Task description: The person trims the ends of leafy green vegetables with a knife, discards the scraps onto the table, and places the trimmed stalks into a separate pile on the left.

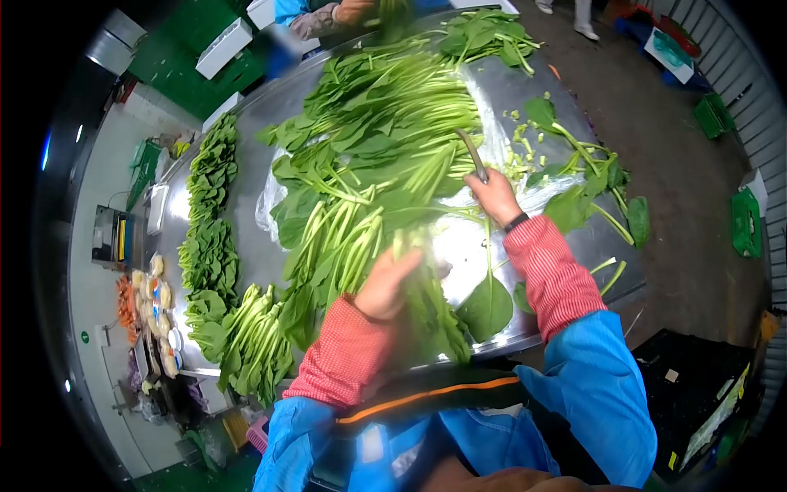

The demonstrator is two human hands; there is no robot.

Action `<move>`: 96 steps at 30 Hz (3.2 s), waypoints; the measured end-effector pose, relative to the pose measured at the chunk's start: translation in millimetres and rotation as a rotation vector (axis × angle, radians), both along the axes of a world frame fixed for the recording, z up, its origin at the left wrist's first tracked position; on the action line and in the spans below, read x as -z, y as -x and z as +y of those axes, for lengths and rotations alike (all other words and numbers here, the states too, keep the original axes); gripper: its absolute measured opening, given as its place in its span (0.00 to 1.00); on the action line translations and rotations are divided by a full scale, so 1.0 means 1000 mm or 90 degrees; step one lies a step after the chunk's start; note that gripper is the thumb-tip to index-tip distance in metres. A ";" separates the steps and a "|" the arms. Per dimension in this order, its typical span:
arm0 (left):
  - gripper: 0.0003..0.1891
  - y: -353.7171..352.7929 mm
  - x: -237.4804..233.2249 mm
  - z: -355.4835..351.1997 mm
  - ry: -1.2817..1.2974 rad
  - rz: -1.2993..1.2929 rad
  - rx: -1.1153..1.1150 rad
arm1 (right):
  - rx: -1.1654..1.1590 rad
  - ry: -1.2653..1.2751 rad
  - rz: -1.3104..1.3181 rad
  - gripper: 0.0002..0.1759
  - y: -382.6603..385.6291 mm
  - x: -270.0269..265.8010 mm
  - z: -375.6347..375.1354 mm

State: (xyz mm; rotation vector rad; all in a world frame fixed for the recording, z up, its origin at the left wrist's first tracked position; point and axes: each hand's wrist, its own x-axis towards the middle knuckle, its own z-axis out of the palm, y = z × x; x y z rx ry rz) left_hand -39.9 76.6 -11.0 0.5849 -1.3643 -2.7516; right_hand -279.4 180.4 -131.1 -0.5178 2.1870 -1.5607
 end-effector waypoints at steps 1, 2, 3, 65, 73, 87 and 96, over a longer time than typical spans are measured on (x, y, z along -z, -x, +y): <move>0.15 -0.001 -0.006 -0.001 -0.005 0.000 -0.028 | 0.021 0.010 0.002 0.20 0.006 0.005 -0.019; 0.15 -0.002 -0.008 -0.005 0.015 0.034 -0.021 | 0.039 0.045 -0.168 0.21 0.015 0.011 -0.037; 0.14 -0.004 -0.009 -0.009 0.035 0.068 -0.014 | 0.053 0.152 -0.286 0.22 0.020 0.011 -0.051; 0.22 -0.062 -0.094 -0.089 0.110 0.173 -0.150 | -0.158 -0.079 0.043 0.16 -0.107 -0.024 0.094; 0.19 -0.174 -0.105 -0.183 1.195 -0.415 -0.118 | -0.179 -0.018 0.027 0.19 -0.137 -0.019 0.038; 0.23 -0.158 0.040 -0.132 1.070 -0.141 -0.194 | -0.088 -0.051 0.004 0.15 -0.135 -0.025 -0.002; 0.33 -0.017 0.020 -0.003 0.695 0.027 0.043 | -0.041 0.166 -0.017 0.12 -0.147 -0.086 0.039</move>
